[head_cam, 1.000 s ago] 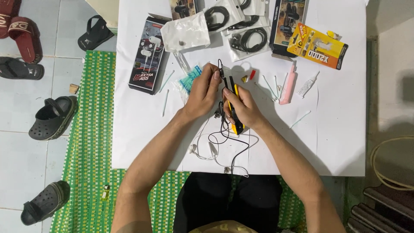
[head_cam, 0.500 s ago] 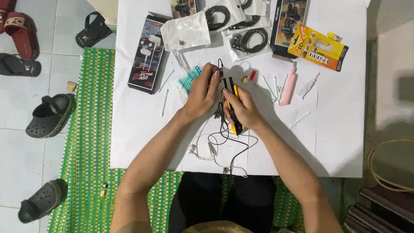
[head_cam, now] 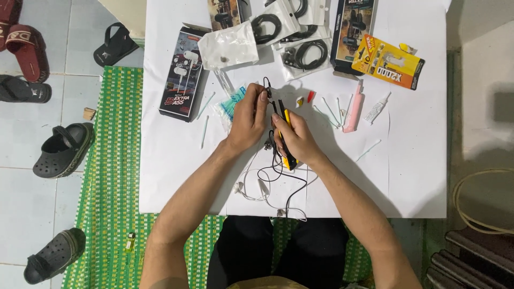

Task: The person is using a utility knife to strip insulation from wires and trim small electronic components on a white work surface.

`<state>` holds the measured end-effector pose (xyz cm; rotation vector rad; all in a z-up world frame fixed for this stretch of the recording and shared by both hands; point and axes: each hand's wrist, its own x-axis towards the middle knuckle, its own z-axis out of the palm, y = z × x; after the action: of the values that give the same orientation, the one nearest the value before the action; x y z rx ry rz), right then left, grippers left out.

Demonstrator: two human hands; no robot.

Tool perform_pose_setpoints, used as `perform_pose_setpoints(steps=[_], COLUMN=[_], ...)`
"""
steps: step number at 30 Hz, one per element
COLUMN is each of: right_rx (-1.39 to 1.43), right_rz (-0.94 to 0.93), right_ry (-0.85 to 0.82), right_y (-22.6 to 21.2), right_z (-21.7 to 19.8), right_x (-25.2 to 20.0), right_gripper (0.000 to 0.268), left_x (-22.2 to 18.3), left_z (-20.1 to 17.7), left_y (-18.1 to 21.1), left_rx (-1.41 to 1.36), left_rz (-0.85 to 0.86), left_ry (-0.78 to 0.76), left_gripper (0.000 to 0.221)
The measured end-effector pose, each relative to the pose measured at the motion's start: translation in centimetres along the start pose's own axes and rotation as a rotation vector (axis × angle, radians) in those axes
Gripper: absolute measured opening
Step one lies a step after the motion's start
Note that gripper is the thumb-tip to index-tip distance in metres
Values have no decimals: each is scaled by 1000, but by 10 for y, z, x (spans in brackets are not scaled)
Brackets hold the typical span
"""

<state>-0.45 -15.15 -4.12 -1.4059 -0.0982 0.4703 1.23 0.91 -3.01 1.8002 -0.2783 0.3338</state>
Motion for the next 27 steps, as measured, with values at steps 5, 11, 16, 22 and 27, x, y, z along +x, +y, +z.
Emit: perform_pose_setpoints(steps=[5, 11, 16, 22, 27], right_rx=[-15, -55, -71, -70, -84], right_rz=[8, 0, -12, -18, 0], right_ry=[7, 3, -5, 9, 8], right_y=[0, -8, -6, -11, -11], right_z=[2, 5, 4, 6, 5], right_x=[-1, 0, -1, -2, -3], right_gripper=[32, 40, 40, 41, 38], left_x=[-1, -1, 1, 0, -1], left_z=[1, 3, 1, 0, 0], left_y=[-2, -5, -2, 4, 5], left_rx=[-9, 29, 30, 68, 34], left_rz=[-13, 23, 56, 87, 52], left_ry=[20, 47, 38, 34, 38], left_gripper=[21, 20, 21, 18, 21])
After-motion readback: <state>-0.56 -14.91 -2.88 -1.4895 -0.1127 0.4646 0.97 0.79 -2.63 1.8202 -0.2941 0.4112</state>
